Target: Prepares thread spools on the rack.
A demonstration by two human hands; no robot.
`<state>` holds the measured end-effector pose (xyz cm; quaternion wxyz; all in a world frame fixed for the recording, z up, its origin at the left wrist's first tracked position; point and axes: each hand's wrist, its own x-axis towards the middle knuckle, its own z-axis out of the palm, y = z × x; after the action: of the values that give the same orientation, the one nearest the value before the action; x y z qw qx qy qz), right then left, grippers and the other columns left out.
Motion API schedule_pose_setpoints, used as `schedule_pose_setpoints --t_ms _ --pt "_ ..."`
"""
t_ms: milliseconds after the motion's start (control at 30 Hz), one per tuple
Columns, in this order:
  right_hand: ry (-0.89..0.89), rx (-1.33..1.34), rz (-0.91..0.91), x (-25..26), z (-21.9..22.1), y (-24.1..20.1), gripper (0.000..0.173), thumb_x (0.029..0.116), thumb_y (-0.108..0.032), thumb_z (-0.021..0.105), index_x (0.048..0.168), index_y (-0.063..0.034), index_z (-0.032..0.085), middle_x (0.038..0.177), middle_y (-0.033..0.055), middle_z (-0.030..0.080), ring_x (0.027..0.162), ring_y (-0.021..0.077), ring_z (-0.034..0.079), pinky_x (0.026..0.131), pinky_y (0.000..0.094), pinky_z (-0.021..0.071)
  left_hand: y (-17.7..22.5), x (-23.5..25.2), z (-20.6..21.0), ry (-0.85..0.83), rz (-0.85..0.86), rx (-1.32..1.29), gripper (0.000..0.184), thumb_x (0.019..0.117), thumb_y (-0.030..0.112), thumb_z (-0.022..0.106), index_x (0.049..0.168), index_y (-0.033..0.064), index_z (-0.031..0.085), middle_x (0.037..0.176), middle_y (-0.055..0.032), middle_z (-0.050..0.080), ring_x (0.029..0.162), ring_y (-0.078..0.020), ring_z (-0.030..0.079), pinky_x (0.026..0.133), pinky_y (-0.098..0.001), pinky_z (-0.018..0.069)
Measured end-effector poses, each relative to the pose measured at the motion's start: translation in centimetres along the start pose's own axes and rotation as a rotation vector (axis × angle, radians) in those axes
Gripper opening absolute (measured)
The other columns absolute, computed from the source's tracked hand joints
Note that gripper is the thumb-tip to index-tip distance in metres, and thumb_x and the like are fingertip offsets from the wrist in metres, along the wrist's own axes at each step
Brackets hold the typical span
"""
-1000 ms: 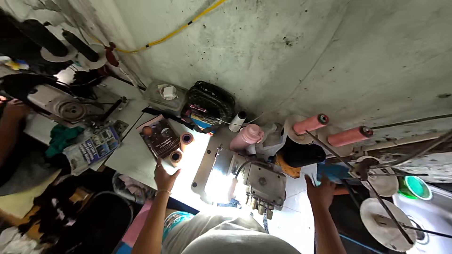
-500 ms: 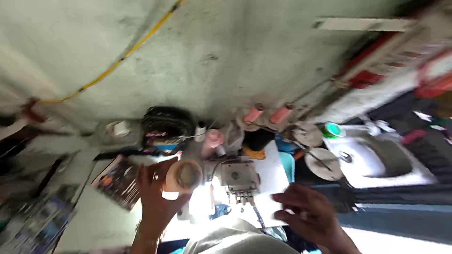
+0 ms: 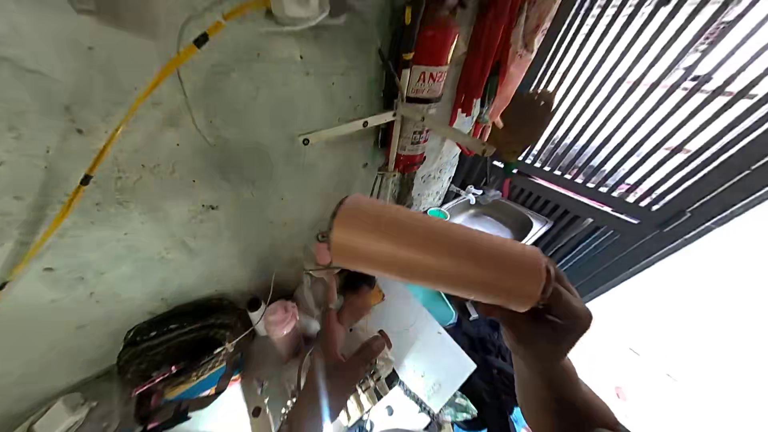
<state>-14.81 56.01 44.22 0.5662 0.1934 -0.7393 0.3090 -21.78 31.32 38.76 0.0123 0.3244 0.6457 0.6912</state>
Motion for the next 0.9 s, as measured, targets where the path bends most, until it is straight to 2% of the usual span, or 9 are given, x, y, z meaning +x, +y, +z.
schedule_pose_setpoints --t_ms 67,133,233,400,467,533,600,700,900 --pt "0.140 -0.064 0.030 0.4 -1.1 0.9 0.014 0.0934 -0.037 0.075 0.099 -0.0250 0.070 0.107 -0.0204 0.064 0.103 -0.0129 0.056 0.089 0.0079 0.0471 0.7 0.6 2.1 -0.181 -0.046 -0.186 0.055 0.1053 0.029 0.053 0.149 -0.0018 0.040 0.099 0.0057 0.071 0.084 0.0011 0.067 0.077 -0.0212 0.0580" --pt "0.229 -0.124 0.053 0.4 -2.0 1.8 0.013 0.0918 -0.035 0.076 0.097 -0.0251 0.070 0.106 -0.0215 0.064 0.102 -0.0143 0.056 0.088 0.0064 0.0468 1.4 0.6 3.5 -0.225 0.028 -0.126 0.036 0.1107 0.030 0.039 0.130 0.0059 0.058 0.077 0.0114 0.056 0.063 0.0101 0.048 0.059 -0.0101 0.0434" --pt "0.292 -0.231 0.065 0.2 -3.7 2.5 0.015 0.0907 -0.033 0.077 0.096 -0.0219 0.069 0.102 -0.0183 0.062 0.098 -0.0152 0.055 0.087 0.0047 0.0451 2.5 0.8 4.4 -0.170 0.242 0.202 0.040 0.1117 0.032 0.032 0.108 0.0041 0.060 0.082 -0.0033 0.063 0.063 0.0054 0.050 0.060 -0.0095 0.0407" --pt "0.337 -0.484 0.053 -1.3 -8.1 3.0 0.023 0.0936 -0.033 0.075 0.096 -0.0118 0.066 0.101 -0.0077 0.061 0.100 -0.0109 0.055 0.090 0.0080 0.0452 4.7 1.4 5.4 -0.252 0.463 0.456 0.033 0.1093 0.020 0.038 0.107 0.0054 0.068 0.081 -0.0109 0.066 0.074 -0.0154 0.061 0.070 -0.0225 0.0489" --pt "0.356 -0.595 0.108 -1.5 -10.6 2.6 0.034 0.0922 -0.027 0.075 0.088 0.0045 0.061 0.090 0.0048 0.058 0.088 -0.0057 0.053 0.079 0.0080 0.0432 5.1 1.1 5.8 -0.333 0.508 0.501 0.026 0.1039 0.014 0.047 0.104 0.0066 0.072 0.076 -0.0098 0.067 0.069 -0.0210 0.061 0.065 -0.0281 0.0483" --pt "0.241 -0.683 0.256 -1.3 -12.9 2.6 0.040 0.0935 -0.027 0.070 0.092 0.0113 0.062 0.087 0.0082 0.052 0.079 -0.0046 0.047 0.069 0.0060 0.0383 4.9 0.7 6.2 -0.423 0.480 0.482 0.022 0.1017 0.012 0.053 0.102 0.0050 0.074 0.077 -0.0108 0.069 0.068 -0.0228 0.062 0.064 -0.0295 0.0489" --pt "0.053 -0.720 0.419 -1.1 -13.7 3.7 0.039 0.0934 -0.029 0.068 0.100 0.0095 0.068 0.089 0.0144 0.059 0.077 0.0077 0.053 0.066 0.0197 0.0452 4.2 0.4 6.7 -0.481 0.447 0.480 0.023 0.1014 0.011 0.053 0.102 0.0041 0.074 0.079 -0.0114 0.071 0.066 -0.0232 0.063 0.061 -0.0303 0.0493" --pt "-0.246 -0.642 0.651 -0.4 -11.9 7.2 0.032 0.0910 -0.021 0.075 0.110 0.0054 0.071 0.103 0.0248 0.065 0.082 0.0361 0.063 0.072 0.0577 0.0519 3.7 0.4 6.7 -0.478 0.370 0.572 0.024 0.1009 0.011 0.053 0.103 0.0035 0.075 0.082 -0.0111 0.074 0.068 -0.0225 0.067 0.062 -0.0316 0.0519" --pt "-0.585 -0.589 0.727 1.2 -7.5 11.8 0.033 0.0935 -0.023 0.076 0.122 -0.0061 0.071 0.106 0.0217 0.065 0.089 0.0420 0.066 0.073 0.0645 0.0514 3.3 1.1 4.3 -0.249 0.263 0.935 0.025 0.1016 0.014 0.051 0.100 -0.0006 0.072 0.079 -0.0141 0.072 0.066 -0.0260 0.070 0.059 -0.0385 0.0557"
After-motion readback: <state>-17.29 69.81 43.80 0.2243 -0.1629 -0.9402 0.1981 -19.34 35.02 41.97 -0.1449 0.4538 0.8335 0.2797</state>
